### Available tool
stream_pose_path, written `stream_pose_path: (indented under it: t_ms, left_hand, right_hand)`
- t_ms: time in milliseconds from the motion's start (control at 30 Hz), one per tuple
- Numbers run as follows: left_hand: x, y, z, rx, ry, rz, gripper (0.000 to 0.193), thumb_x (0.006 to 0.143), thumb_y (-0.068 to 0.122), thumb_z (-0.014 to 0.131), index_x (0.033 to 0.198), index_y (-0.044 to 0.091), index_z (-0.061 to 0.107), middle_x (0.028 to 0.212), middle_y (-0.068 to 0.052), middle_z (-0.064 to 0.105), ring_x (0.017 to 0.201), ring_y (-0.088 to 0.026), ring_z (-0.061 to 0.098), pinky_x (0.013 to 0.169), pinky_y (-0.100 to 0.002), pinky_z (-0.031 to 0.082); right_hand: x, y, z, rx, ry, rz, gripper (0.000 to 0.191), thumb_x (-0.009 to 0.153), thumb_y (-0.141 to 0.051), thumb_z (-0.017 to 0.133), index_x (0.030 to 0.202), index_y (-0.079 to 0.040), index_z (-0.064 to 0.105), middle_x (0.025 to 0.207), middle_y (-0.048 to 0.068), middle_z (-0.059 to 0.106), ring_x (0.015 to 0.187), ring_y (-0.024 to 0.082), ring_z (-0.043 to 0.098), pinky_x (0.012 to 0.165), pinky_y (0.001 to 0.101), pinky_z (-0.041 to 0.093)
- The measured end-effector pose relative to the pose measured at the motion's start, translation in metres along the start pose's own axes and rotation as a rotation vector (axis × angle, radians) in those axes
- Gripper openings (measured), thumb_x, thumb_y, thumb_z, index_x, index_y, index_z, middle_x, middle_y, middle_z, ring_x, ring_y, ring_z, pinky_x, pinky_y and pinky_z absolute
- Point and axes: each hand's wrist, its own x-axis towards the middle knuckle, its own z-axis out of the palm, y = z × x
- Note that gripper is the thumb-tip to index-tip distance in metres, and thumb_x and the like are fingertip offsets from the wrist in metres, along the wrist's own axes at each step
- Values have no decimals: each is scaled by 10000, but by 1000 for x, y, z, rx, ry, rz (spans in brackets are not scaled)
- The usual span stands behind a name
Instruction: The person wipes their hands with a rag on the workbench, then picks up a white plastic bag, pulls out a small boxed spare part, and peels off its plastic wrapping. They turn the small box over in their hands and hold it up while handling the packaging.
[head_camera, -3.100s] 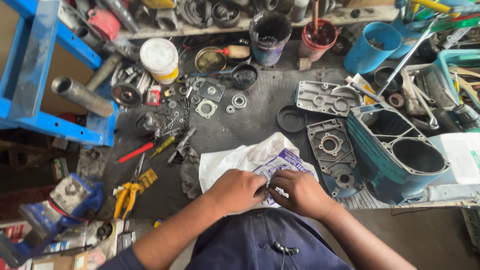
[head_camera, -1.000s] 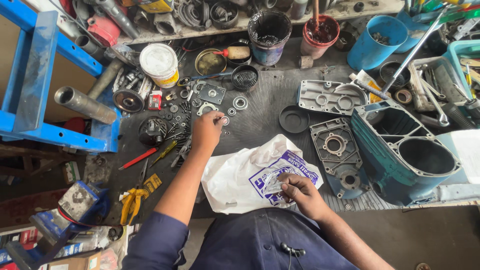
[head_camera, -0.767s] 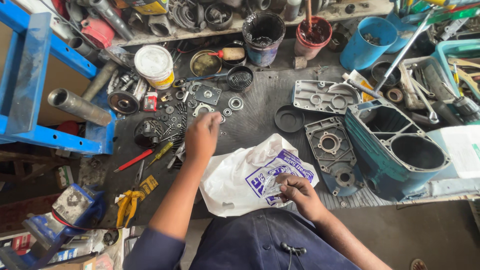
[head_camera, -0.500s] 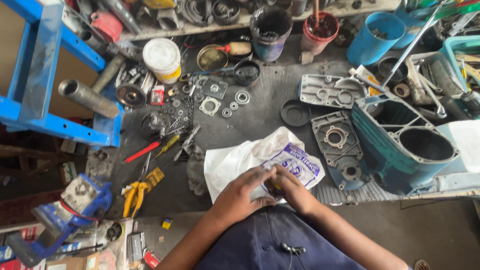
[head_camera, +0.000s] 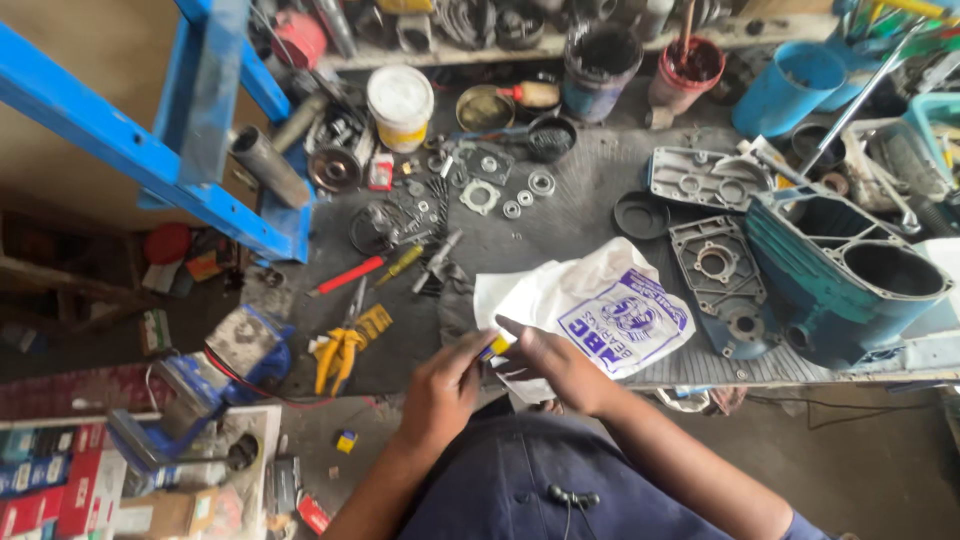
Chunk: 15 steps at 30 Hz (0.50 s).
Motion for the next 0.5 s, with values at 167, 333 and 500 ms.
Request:
stream_pose_path:
  t_ms: [167,333,500]
  left_hand:
    - [-53,-75,-61,113,-428,-85,312,871,-47,575,1090,91,751,1114,-147,749,1035,-346,723,867,-424,578]
    - [-140,-175,-95,403,-778,-404,256,815,18,606,949,132,792,1028,-150,745,1004,-331,724,871,-430,565]
    - [-180,-204,-110,513,-851,-625,228,838,117,629,1009,163,773,1055,-119,740,1041,-320,713,909,-439,552]
  right_hand:
    - [-10,-12,30,-943,488,-317,427,863,-410,745,1171,-116,717,1098,62,701,1011,275,691,889,410,555]
    - [-17,-3,52,-1127,560,-363,508,705,-394,848,1115,-114,739,1042,96,661,1013,304,646,837,450,519]
    - [-22,18,57,-1206,570,-211,411,714,-402,817,1039,-157,755,989,57,699,961,289,677,824,452,529]
